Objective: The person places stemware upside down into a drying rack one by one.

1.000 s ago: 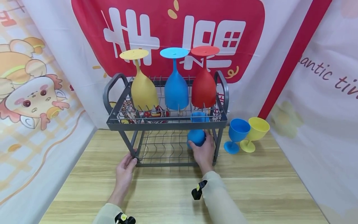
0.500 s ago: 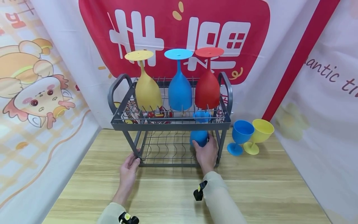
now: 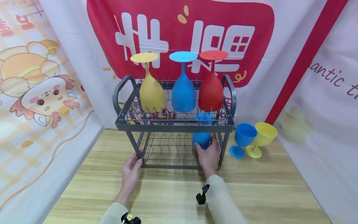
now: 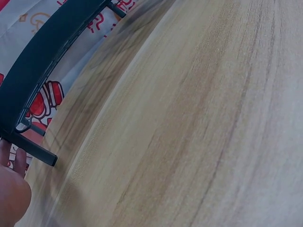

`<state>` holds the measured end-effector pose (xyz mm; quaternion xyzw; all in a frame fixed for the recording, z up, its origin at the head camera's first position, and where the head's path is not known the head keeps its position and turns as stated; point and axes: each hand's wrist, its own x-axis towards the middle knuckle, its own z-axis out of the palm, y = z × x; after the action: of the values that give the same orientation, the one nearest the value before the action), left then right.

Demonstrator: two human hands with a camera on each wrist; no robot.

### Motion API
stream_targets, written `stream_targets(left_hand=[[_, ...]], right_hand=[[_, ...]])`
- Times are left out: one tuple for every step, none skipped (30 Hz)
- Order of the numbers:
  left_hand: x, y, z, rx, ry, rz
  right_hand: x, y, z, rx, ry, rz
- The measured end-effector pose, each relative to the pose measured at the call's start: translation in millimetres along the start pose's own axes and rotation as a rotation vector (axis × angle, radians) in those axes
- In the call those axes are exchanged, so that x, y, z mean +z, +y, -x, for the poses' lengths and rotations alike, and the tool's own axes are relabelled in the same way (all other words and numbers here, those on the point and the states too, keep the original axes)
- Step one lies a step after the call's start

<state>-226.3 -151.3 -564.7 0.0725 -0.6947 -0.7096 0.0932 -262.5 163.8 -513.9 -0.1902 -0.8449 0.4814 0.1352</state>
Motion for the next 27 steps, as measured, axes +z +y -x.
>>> stream_targets(left_hand=[[0.6, -0.1, -0.2, 0.003, 0.001, 0.001], [1.2, -0.2, -0.4, 0.005, 0.002, 0.004], [1.6, -0.6, -0.4, 0.006, 0.003, 0.008], [2.0, -1.2, -0.4, 0.005, 0.004, 0.009], [2.3, -1.7, -0.4, 0.005, 0.005, 0.011], [2.6, -2.5, -0.2, 0.010, 0.005, 0.012], [3.1, -2.8, 0.1, 0.005, 0.006, 0.013], [3.4, -3.2, 0.6, 0.004, 0.007, 0.015], [3.7, -3.5, 0.9, 0.004, 0.010, 0.015], [4.0, -3.7, 1.0, 0.008, 0.012, 0.015], [4.1, -3.8, 0.8, 0.016, 0.015, 0.016], [4.2, -3.9, 0.3, 0.020, 0.020, 0.020], [4.7, -4.0, 0.4, 0.022, 0.024, 0.023], [4.8, -4.3, 0.3, 0.027, 0.027, 0.027], [4.9, -4.4, 0.5, 0.032, 0.029, 0.024], [4.9, -4.4, 0.5, 0.033, 0.030, 0.024], [4.7, -4.1, 0.8, 0.032, 0.031, 0.023], [4.5, -3.8, 1.1, 0.030, 0.034, 0.023], [4.2, -3.4, 1.6, 0.030, 0.034, 0.022], [3.9, -3.1, 2.0, 0.028, 0.035, 0.024], [3.8, -3.0, 2.3, 0.026, 0.035, 0.023], [3.7, -2.8, 2.2, 0.026, 0.036, 0.024], [3.6, -2.8, 2.3, 0.027, 0.036, 0.026], [3.7, -2.7, 2.3, 0.028, 0.035, 0.025], [3.9, -2.7, 2.2, 0.029, 0.033, 0.026], [4.2, -2.6, 2.3, 0.029, 0.031, 0.023], [4.5, -2.5, 2.2, 0.030, 0.031, 0.022]], right_hand=[[-0.5, 0.4, 0.9, -0.005, 0.004, -0.006], [-1.1, 0.9, 1.6, -0.010, 0.006, -0.007], [-1.5, 1.3, 2.3, -0.012, 0.009, -0.008], [-1.8, 1.8, 3.0, -0.016, 0.013, -0.010], [-2.1, 2.3, 3.6, -0.017, 0.019, -0.010], [-2.7, 2.8, 4.4, -0.021, 0.023, -0.012], [-3.2, 3.1, 5.2, -0.025, 0.030, -0.014], [-3.7, 3.8, 5.7, -0.032, 0.035, -0.015], [-4.1, 4.0, 6.4, -0.040, 0.043, -0.019], [-4.7, 4.1, 7.2, -0.054, 0.046, -0.022], [-5.4, 3.8, 7.9, -0.063, 0.045, -0.024], [-6.3, 3.2, 8.9, -0.076, 0.043, -0.026], [-7.4, 3.1, 10.3, -0.086, 0.040, -0.026], [-8.9, 3.3, 11.9, -0.091, 0.031, -0.028], [-10.3, 3.1, 13.9, -0.095, 0.022, -0.030], [-12.0, 2.9, 16.4, -0.100, 0.013, -0.029], [-13.8, 3.2, 19.2, -0.105, 0.007, -0.035], [-15.8, 3.7, 22.6, -0.113, 0.002, -0.043], [-18.0, 5.0, 26.3, -0.121, 0.000, -0.054], [-20.9, 6.3, 31.1, -0.131, 0.000, -0.061], [-24.1, 8.1, 36.3, -0.144, 0.008, -0.066], [-27.5, 10.8, 41.2, -0.163, 0.022, -0.074], [-31.2, 14.1, 45.8, -0.186, 0.038, -0.087], [-35.6, 17.5, 50.2, -0.212, 0.058, -0.099], [-40.4, 21.0, 54.5, -0.243, 0.080, -0.111], [-45.6, 25.0, 57.8, -0.276, 0.105, -0.120], [-50.8, 29.6, 59.7, -0.307, 0.134, -0.132]])
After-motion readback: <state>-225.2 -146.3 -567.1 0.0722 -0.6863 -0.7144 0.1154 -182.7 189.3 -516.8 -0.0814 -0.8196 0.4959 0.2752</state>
